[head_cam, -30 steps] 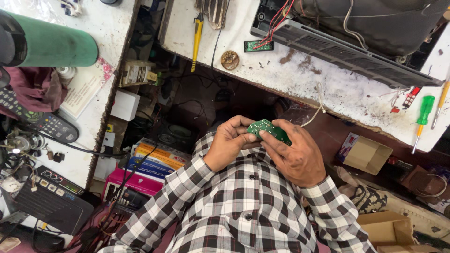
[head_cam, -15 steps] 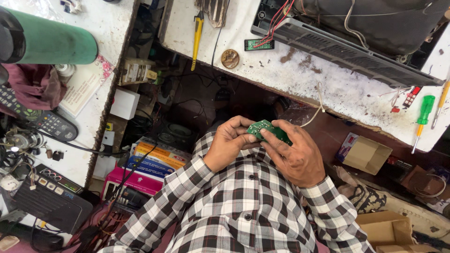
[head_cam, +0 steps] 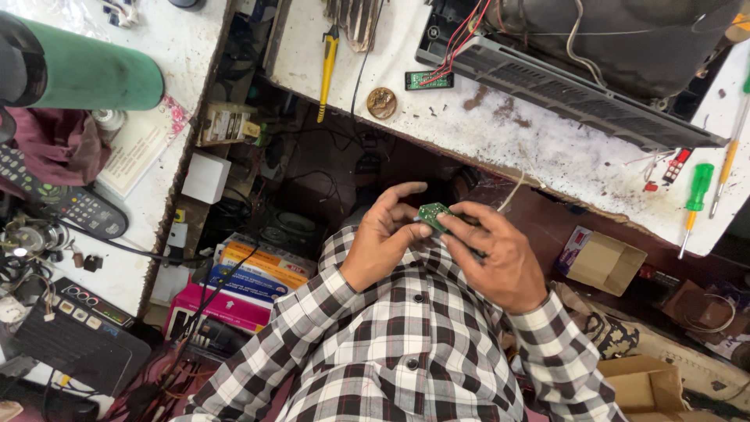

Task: The person holds a small green circuit board and uses a green-handled screwdriver to adjust components on it. They then connect red and black wires to the board and place it into a larger disassembled electronic device on the workbench.

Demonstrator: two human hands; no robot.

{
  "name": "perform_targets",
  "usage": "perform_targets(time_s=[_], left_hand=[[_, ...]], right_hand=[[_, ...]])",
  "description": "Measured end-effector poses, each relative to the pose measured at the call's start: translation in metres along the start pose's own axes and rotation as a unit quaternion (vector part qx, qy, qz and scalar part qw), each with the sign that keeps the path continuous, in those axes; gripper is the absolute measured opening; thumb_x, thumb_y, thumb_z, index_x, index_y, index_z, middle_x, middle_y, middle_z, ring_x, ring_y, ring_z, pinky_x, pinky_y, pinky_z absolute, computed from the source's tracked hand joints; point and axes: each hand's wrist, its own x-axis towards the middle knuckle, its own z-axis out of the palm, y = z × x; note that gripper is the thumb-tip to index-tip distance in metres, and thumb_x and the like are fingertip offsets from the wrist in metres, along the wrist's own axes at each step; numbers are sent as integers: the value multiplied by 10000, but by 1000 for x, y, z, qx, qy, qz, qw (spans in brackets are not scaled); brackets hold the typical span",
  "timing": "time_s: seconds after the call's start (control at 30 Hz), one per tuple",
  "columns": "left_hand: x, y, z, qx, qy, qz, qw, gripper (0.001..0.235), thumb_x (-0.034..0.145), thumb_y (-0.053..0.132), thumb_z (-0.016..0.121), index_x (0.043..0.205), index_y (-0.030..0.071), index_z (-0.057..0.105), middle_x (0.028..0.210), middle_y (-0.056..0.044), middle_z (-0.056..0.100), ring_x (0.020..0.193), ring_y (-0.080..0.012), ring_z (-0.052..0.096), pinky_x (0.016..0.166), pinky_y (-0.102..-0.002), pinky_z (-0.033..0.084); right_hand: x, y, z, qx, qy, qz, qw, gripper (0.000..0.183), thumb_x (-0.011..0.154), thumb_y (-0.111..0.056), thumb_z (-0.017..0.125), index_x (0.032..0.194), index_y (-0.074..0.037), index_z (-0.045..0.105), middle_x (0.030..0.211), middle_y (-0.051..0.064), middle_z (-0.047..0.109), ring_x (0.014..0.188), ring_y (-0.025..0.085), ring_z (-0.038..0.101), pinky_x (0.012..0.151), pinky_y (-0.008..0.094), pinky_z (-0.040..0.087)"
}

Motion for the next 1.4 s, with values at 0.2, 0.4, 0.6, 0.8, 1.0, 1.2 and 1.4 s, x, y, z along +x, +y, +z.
perform_targets(time_s=[0.2,0.4,0.6,0.8,1.0,1.2,1.4], left_hand=[[8,3,4,122,17,135,983,130,1023,-16,677,1145,-36,717,1083,-87,658,861,-105,652,728,-250,564],[16,3,9,-29,6,24,999,206,1023,57,622,1185,-61,672,981,-115,748,819,-150,730,730,-295,646],[15,11,14,-63,3,15,998,243,1037,82,604,1202,-86,667,979,-134,743,829,-169,732,745,-320,650],[11,27,22,-81,23,-29,996,217,1036,86,592,1154,-77,671,944,-148,742,808,-179,737,723,-321,652],[12,34,28,-85,50,-52,994,181,1021,70,584,1071,-82,669,908,-152,740,766,-185,742,686,-322,647],[12,35,30,-85,58,-57,993,163,1012,58,584,1035,-82,665,902,-151,736,763,-180,742,678,-319,644],[11,29,25,-73,45,-45,995,173,1014,77,590,1051,-71,671,911,-147,740,768,-173,738,687,-320,645]], right_hand=[[20,20,-23,161,-108,52,980,305,970,-187,653,1241,-79,741,948,76,825,841,120,770,776,253,620],[34,45,-25,200,-112,29,973,288,998,-150,641,1232,-13,735,982,73,809,871,85,728,782,258,595],[39,66,-18,394,-161,96,900,352,1017,-184,609,1271,46,688,946,133,780,739,175,757,672,305,633],[42,75,-12,420,-165,99,887,382,1028,-214,611,1287,58,685,972,151,774,721,182,737,618,324,633],[44,71,-12,419,-176,111,884,380,1003,-221,609,1262,47,684,944,153,775,692,190,748,546,345,648],[42,71,-13,419,-171,109,885,377,1009,-219,613,1265,45,695,931,152,780,651,187,735,555,326,632],[39,74,-13,379,-158,76,909,354,1017,-199,617,1264,38,706,934,141,794,693,170,734,616,311,626]])
